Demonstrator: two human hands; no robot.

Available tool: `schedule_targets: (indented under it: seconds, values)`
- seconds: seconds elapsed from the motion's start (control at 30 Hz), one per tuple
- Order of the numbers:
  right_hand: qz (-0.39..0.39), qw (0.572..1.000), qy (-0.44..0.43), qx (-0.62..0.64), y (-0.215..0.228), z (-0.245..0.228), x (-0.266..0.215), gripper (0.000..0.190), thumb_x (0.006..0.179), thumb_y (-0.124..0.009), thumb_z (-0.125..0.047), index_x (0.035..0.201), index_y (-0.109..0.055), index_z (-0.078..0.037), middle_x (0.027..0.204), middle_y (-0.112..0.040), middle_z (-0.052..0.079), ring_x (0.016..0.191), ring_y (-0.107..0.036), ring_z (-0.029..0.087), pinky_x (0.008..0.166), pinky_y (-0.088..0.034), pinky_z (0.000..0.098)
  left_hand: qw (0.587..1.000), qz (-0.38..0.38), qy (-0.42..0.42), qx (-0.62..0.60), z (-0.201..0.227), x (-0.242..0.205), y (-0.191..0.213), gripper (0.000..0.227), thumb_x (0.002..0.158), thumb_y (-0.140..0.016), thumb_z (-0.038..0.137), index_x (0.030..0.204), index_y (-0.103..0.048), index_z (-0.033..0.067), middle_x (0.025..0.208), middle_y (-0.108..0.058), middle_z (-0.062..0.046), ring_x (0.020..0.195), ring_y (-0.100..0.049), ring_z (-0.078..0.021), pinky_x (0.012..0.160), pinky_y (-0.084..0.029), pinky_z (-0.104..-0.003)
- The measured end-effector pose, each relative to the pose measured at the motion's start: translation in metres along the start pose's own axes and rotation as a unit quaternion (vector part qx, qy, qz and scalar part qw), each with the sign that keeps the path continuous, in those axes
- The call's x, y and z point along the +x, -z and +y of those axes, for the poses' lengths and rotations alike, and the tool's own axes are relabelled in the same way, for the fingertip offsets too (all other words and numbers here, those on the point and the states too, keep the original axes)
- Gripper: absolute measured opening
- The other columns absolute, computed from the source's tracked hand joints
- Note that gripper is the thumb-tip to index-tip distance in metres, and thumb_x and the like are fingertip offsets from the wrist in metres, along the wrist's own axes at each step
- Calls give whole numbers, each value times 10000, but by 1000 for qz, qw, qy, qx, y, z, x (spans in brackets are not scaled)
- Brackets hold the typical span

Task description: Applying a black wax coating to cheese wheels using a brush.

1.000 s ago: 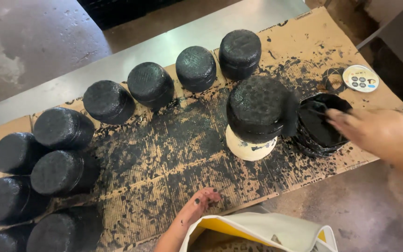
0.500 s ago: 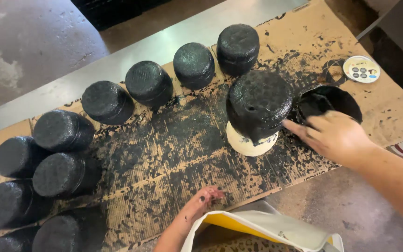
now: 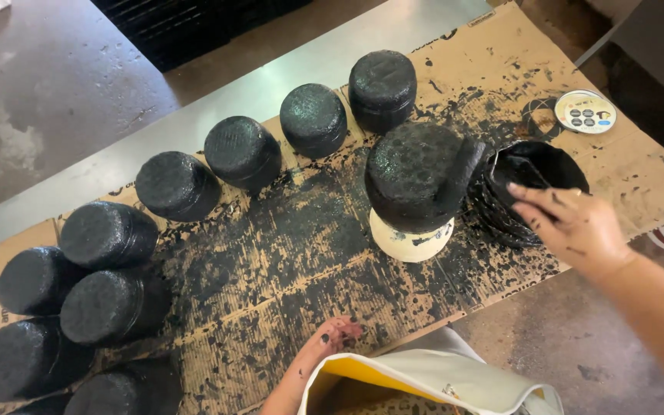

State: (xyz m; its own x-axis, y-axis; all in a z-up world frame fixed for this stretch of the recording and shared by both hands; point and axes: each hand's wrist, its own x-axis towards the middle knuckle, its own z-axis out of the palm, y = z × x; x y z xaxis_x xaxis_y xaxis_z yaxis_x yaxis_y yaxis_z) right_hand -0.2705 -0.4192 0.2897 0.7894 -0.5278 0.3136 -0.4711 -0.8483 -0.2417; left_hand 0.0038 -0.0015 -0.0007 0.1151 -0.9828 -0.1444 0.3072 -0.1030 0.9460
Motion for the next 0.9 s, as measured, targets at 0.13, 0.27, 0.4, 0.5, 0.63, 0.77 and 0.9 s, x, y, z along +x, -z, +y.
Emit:
schedule_targets:
  seconds: [0.13, 0.27, 0.4, 0.5, 0.63, 0.77, 0.9]
  values:
    - [92, 994, 51, 39, -16, 13, -15, 289, 1001, -711, -235, 1272, -770, -154, 1090, -785, 10, 790, -700, 203, 690, -543, 368, 996, -26, -70, -56, -2, -3, -2, 910, 836, -541, 848, 1208, -667, 28, 1260, -636, -141, 1223, -618, -317, 1106, -439, -498]
    - [129, 982, 68, 117, -17, -4, 5, 284, 1006, -726, -144, 1284, -756, -98, 1166, -775, 3, 788, -660, 134, 749, -564, 319, 993, 18, -33, -111, 10, -5, -28, 922, 860, -629, 763, 1373, -494, 9, 1340, -595, -196, 1317, -548, -347, 1158, -377, -526]
    - [117, 990, 68, 51, -28, 30, -1, 264, 1032, -723, -203, 1291, -777, -201, 944, -758, -46, 727, -635, 166, 656, -521, 336, 998, 11, -9, -62, 31, 5, -48, 919, 891, -576, 787, 1421, -460, 45, 1453, -538, -186, 1348, -538, -330, 1158, -419, -522]
    - [65, 996, 53, -29, -21, 71, -18, 319, 1037, -629, -371, 1291, -779, -250, 953, -774, -49, 767, -697, 170, 583, -527, 348, 998, 35, -11, -55, 13, 10, -49, 947, 901, -561, 773, 1438, -442, 2, 1421, -576, -224, 1363, -540, -357, 1178, -363, -540]
    - [-73, 954, -282, 66, -15, 125, -49, 396, 1072, -581, -457, 1394, -706, -264, 1110, -763, 85, 999, -679, 318, 897, -484, 414, 984, 62, -23, -165, 27, 11, -75, 801, 928, -655, 635, 1422, -503, 24, 1367, -595, -212, 1323, -555, -358, 1154, -355, -513]
    - [-64, 947, -312, 43, -28, 166, -76, 456, 1119, -526, -413, 1411, -636, -81, 1219, -677, 294, 1095, -644, 516, 896, -478, 596, 971, 105, 47, -209, 15, 20, -89, 808, 878, -698, 623, 1431, -527, 59, 1351, -628, -235, 1364, -521, -382, 1149, -315, -539]
    - [-89, 942, -299, 125, -76, 177, -110, 416, 1041, -558, -349, 1345, -626, -74, 1244, -705, 206, 1144, -648, 446, 922, -480, 544, 973, 67, 31, -220, 21, 37, -102, 816, 911, -712, 568, 1427, -475, -18, 1397, -586, -197, 1322, -561, -324, 1154, -400, -458]
